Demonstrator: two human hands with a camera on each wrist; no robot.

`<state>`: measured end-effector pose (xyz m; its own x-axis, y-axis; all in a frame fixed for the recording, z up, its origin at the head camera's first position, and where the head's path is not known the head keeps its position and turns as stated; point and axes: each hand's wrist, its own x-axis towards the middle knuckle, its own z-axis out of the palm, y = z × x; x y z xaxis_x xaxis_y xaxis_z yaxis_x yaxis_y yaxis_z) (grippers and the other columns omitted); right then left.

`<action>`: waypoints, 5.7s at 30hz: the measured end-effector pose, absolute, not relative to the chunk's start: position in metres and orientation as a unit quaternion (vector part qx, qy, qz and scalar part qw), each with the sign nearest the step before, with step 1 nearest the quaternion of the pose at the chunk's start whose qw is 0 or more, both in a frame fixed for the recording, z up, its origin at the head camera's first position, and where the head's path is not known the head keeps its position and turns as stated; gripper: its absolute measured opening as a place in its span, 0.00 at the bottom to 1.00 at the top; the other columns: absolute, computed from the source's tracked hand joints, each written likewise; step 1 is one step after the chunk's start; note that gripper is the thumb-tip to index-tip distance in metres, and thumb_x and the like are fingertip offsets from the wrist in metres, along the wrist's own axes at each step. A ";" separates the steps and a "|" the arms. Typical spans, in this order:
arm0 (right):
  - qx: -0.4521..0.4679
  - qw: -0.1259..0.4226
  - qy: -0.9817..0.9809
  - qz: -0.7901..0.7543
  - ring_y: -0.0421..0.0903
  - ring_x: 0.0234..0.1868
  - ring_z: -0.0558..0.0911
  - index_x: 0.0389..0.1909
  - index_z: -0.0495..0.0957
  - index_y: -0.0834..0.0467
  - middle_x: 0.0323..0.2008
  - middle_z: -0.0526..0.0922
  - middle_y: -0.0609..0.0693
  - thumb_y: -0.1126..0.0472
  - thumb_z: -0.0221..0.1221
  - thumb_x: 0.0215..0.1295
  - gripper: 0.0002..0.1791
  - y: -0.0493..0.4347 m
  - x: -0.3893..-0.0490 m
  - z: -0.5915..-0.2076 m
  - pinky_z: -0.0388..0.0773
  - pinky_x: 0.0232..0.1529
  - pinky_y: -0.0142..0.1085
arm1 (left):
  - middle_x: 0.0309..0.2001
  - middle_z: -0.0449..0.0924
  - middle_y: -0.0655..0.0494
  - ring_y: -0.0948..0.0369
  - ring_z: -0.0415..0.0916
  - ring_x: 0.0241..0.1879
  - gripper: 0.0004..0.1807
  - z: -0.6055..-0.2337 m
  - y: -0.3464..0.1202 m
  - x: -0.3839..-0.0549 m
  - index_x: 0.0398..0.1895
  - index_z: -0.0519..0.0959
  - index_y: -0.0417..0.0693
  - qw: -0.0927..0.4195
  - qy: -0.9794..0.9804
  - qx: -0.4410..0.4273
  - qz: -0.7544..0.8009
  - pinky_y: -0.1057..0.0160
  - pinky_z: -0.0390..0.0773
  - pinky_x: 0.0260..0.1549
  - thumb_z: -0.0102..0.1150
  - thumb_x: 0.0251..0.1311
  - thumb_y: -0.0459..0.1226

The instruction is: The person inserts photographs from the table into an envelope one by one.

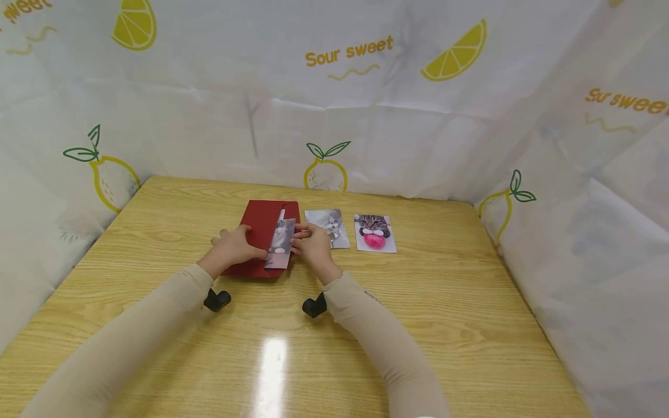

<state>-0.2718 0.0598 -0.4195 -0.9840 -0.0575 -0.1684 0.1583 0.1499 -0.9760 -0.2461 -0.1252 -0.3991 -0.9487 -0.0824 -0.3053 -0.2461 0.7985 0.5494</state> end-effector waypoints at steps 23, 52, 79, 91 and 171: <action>0.028 0.118 0.742 -0.660 0.45 0.33 0.85 0.55 0.77 0.65 0.43 0.83 0.66 0.77 0.59 0.60 0.20 0.049 -0.273 -0.419 0.84 0.39 0.39 | 0.59 0.58 0.28 0.36 0.55 0.55 0.51 -0.399 -0.125 -0.249 0.70 0.59 0.41 0.137 0.939 -0.080 0.306 0.39 0.71 0.46 0.70 0.45 0.54; 0.001 0.149 0.747 -0.649 0.53 0.43 0.86 0.56 0.76 0.66 0.47 0.83 0.66 0.75 0.58 0.62 0.20 0.041 -0.267 -0.415 0.83 0.42 0.38 | 0.59 0.59 0.27 0.35 0.56 0.55 0.51 -0.403 -0.127 -0.250 0.69 0.59 0.41 0.124 0.942 -0.075 0.303 0.39 0.71 0.45 0.70 0.45 0.53; 0.018 0.165 0.710 -0.685 0.44 0.35 0.84 0.57 0.75 0.67 0.50 0.81 0.66 0.77 0.57 0.62 0.21 0.047 -0.268 -0.412 0.83 0.42 0.40 | 0.59 0.58 0.29 0.36 0.55 0.56 0.50 -0.401 -0.127 -0.248 0.70 0.58 0.42 0.133 0.939 -0.083 0.306 0.38 0.71 0.46 0.69 0.46 0.53; -0.067 0.160 0.642 -0.747 0.44 0.45 0.83 0.68 0.62 0.68 0.63 0.67 0.71 0.69 0.53 0.69 0.27 0.088 -0.268 -0.393 0.81 0.49 0.37 | 0.57 0.60 0.31 0.38 0.55 0.54 0.50 -0.405 -0.127 -0.250 0.68 0.60 0.42 0.131 0.938 -0.085 0.309 0.42 0.73 0.44 0.70 0.45 0.53; 0.177 0.114 0.886 -0.413 0.53 0.54 0.68 0.59 0.71 0.67 0.61 0.68 0.64 0.59 0.62 0.63 0.26 0.267 -0.313 -0.433 0.65 0.63 0.46 | 0.58 0.59 0.30 0.37 0.55 0.55 0.49 -0.399 -0.131 -0.246 0.69 0.58 0.42 0.128 0.941 -0.089 0.300 0.40 0.73 0.44 0.69 0.47 0.53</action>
<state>-0.3133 0.2671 -0.4326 -0.9114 0.2194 -0.3482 0.4078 0.5957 -0.6919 -0.2465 -0.1313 -0.3989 -0.9513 -0.0908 -0.2947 -0.2445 0.8043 0.5415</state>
